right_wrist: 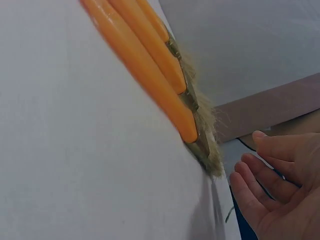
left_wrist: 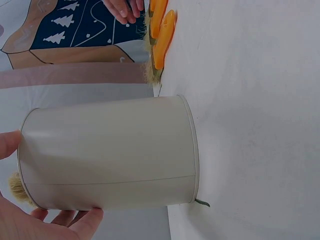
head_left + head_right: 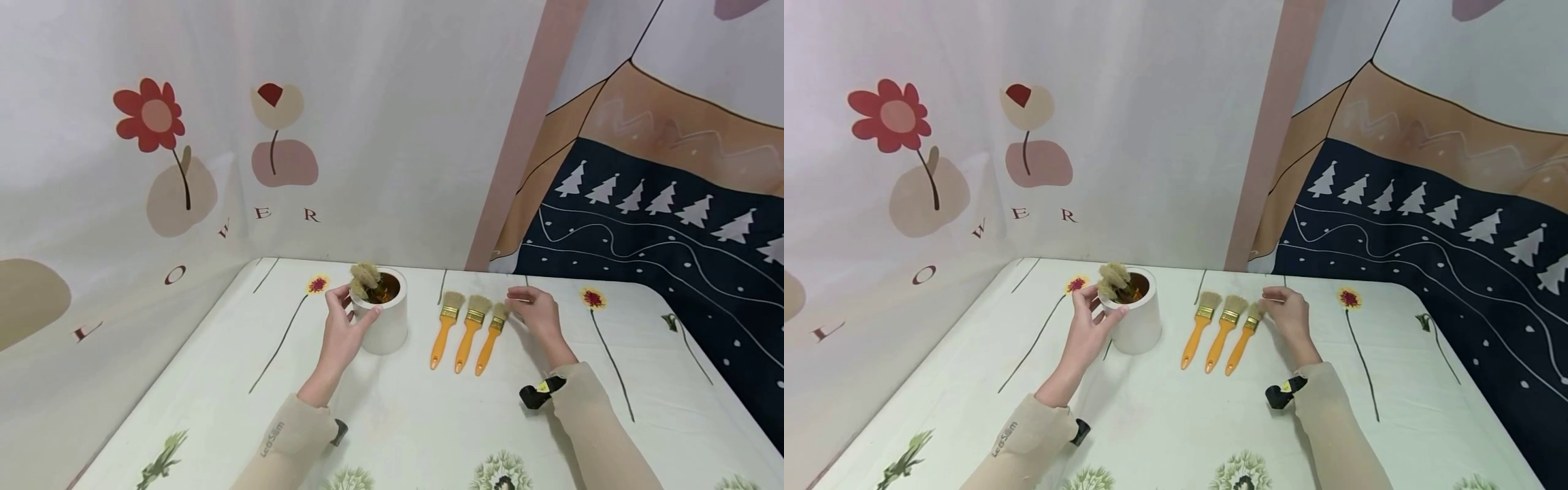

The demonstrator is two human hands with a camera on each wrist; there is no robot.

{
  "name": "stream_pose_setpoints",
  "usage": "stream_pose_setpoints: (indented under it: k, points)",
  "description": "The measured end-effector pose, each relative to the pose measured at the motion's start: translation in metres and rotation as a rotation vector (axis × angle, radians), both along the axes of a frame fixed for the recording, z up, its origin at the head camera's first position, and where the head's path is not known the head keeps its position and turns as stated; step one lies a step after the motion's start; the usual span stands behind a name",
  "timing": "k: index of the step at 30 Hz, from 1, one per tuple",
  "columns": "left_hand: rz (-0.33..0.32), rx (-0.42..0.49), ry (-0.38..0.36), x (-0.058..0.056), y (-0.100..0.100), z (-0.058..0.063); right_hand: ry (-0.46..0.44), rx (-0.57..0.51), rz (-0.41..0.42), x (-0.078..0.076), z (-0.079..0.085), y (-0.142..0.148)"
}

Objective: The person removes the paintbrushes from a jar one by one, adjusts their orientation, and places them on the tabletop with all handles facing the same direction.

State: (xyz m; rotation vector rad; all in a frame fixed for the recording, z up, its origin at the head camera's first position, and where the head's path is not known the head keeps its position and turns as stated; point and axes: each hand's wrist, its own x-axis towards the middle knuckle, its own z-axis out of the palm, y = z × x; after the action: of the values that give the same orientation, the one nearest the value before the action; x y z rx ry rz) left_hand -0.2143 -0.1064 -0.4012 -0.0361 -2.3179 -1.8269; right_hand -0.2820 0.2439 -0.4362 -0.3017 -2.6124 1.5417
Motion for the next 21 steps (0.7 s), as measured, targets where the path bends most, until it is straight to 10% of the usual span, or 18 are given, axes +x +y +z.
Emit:
stream_pose_setpoints:
  k: [21]
  points:
    - [-0.004,-0.002,0.0,0.001,0.0,0.0,0.084,-0.007,0.063,0.002,0.018,-0.019]
